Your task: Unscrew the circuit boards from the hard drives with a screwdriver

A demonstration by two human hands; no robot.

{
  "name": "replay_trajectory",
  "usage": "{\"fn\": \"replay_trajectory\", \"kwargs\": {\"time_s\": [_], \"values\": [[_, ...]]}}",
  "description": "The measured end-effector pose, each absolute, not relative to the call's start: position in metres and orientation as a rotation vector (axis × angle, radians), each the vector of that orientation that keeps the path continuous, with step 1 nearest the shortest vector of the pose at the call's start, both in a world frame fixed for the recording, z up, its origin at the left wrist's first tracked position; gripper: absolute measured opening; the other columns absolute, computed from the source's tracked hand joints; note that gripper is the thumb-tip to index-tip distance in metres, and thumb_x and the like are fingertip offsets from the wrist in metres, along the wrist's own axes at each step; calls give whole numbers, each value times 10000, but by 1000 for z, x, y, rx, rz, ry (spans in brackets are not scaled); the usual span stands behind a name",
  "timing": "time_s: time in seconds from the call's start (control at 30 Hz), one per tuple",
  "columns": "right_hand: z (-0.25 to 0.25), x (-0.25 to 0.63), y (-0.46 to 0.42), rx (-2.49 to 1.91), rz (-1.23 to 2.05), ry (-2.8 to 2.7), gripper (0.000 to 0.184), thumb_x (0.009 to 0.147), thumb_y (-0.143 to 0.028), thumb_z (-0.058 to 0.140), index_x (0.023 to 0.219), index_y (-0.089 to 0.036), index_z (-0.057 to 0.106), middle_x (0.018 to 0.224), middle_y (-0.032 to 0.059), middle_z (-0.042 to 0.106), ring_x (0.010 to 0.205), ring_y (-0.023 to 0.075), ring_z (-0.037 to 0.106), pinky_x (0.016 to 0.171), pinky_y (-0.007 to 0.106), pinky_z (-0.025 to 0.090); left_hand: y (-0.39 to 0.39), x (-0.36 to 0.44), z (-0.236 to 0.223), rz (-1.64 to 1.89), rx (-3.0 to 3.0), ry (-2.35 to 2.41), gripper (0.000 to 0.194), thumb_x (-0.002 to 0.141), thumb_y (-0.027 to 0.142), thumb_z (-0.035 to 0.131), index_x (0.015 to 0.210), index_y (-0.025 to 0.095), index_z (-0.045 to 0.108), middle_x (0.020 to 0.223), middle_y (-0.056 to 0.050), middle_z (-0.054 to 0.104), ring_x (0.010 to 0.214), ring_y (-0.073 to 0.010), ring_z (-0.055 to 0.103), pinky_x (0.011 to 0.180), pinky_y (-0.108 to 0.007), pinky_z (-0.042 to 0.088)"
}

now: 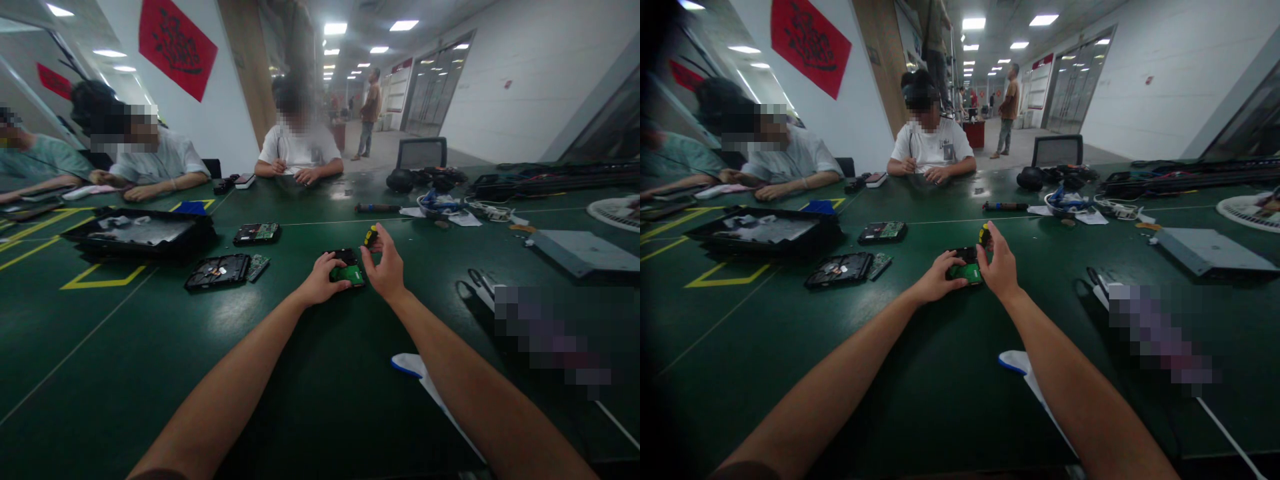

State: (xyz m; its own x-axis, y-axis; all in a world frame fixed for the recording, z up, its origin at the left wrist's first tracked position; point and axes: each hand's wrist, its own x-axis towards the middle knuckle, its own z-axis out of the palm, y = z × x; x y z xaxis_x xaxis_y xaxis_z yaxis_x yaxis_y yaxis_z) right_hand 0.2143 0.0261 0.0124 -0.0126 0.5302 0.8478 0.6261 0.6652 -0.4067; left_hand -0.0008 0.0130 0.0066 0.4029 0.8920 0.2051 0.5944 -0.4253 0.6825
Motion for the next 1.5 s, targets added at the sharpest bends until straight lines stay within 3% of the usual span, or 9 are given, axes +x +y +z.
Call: {"fn": "replay_trajectory", "kwargs": {"time_s": [0.17, 0.5, 0.73, 0.97, 1.13, 1.5], "values": [[12, 215, 25, -938, -79, -1661, 718, 1008, -309, 560, 1645, -277, 228, 1492, 158, 553, 1132, 289, 704, 952, 501, 639, 12, -1, 7, 763, 2136, 1268, 547, 827, 354, 834, 1321, 203, 653, 1655, -189, 372, 1601, -367, 200, 1276, -584, 200], [14, 214, 24, -954, -101, -1647, 742, 981, -312, 621, 1632, -283, 267, 1426, 145, 609, 1039, 266, 720, 884, 469, 658, 11, -1, 8, 763, 2144, 1258, 546, 832, 351, 832, 1322, 189, 653, 1654, -205, 365, 1601, -366, 201, 1275, -575, 207], [14, 215, 25, -952, -67, -1651, 716, 1006, -287, 553, 1646, -277, 234, 1437, 151, 608, 1061, 263, 725, 960, 495, 630, 12, -1, 6, 767, 2144, 1270, 544, 830, 359, 831, 1318, 193, 657, 1653, -196, 371, 1600, -358, 210, 1278, -562, 209], [14, 214, 25, -984, -122, -1661, 719, 991, -347, 596, 1633, -299, 275, 1415, 134, 614, 1024, 276, 725, 886, 492, 657, 14, -1, 4, 774, 2160, 1260, 562, 831, 361, 833, 1331, 178, 654, 1642, -213, 380, 1601, -352, 207, 1285, -547, 192], [15, 214, 23, -969, -86, -1659, 701, 1012, -311, 540, 1645, -283, 239, 1473, 149, 571, 1084, 275, 719, 951, 494, 638, 12, -1, 5, 766, 2141, 1276, 559, 831, 368, 831, 1332, 197, 653, 1650, -197, 374, 1603, -351, 202, 1282, -554, 198], [18, 212, 23, -997, -96, -1637, 723, 987, -339, 601, 1633, -320, 276, 1401, 126, 614, 981, 258, 710, 890, 490, 648, 14, -2, 6, 759, 2154, 1263, 555, 834, 378, 824, 1332, 210, 648, 1649, -191, 379, 1601, -361, 203, 1275, -587, 197]]}}
